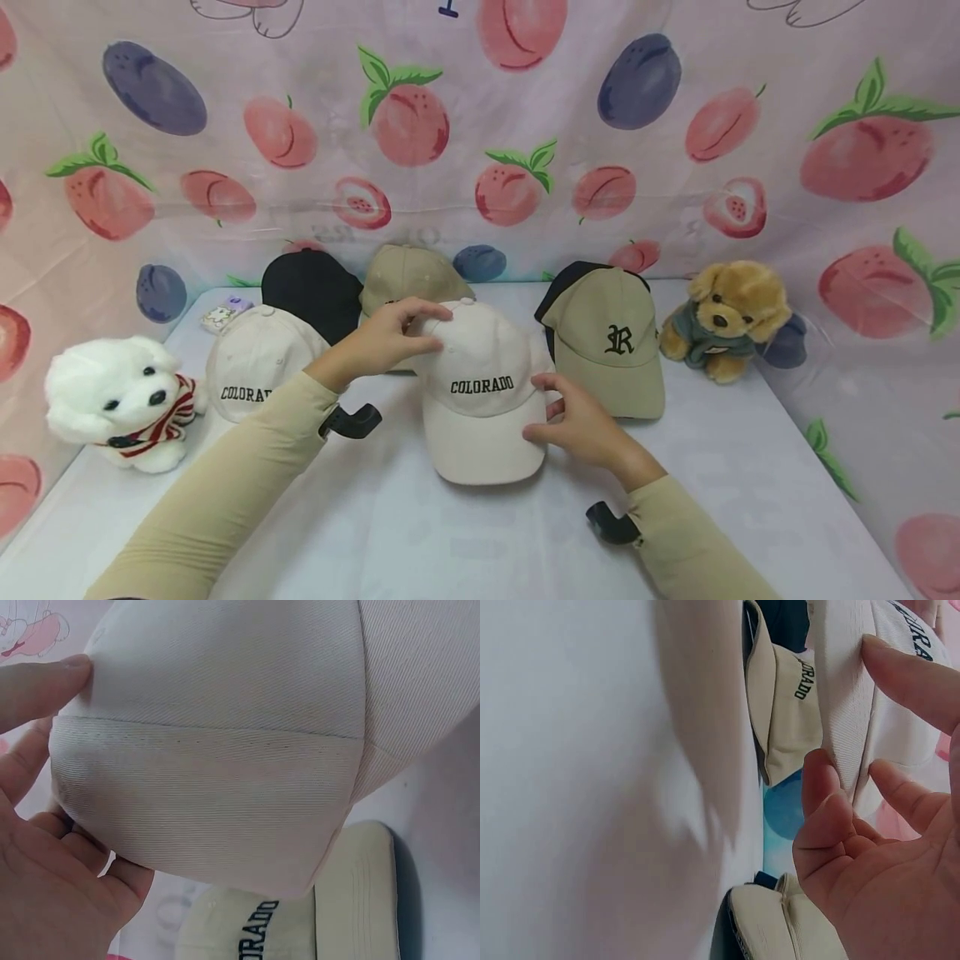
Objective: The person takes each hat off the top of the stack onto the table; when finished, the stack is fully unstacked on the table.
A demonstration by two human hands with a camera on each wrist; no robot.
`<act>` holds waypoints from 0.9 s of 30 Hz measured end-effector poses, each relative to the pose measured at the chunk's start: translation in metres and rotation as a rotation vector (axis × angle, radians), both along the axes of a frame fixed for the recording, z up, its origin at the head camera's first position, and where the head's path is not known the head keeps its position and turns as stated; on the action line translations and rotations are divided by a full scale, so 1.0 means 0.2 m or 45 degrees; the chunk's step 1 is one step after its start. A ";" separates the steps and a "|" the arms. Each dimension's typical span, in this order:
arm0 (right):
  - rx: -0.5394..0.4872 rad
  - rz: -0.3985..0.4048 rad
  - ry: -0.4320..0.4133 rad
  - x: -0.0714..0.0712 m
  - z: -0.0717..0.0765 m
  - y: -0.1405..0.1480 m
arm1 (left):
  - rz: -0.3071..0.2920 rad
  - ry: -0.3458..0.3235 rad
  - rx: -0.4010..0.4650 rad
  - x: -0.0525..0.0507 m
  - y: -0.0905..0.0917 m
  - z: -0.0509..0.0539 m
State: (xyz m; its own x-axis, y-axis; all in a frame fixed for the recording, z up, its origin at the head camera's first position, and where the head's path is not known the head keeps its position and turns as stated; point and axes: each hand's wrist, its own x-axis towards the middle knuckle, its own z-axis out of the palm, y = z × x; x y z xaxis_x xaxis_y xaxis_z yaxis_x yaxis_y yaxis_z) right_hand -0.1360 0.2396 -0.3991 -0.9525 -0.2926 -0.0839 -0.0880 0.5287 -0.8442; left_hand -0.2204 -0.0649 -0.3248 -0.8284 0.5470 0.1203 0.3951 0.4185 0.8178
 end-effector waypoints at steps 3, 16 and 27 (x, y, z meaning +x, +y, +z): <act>-0.016 0.011 -0.013 0.00 -0.01 -0.02 | 0.001 -0.012 0.003 0.00 -0.02 0.00; 0.011 0.025 -0.047 0.01 -0.04 -0.10 | 0.065 -0.092 -0.042 0.02 -0.13 -0.01; -0.005 0.040 -0.073 0.00 -0.03 -0.17 | 0.135 -0.131 -0.036 0.04 -0.20 -0.03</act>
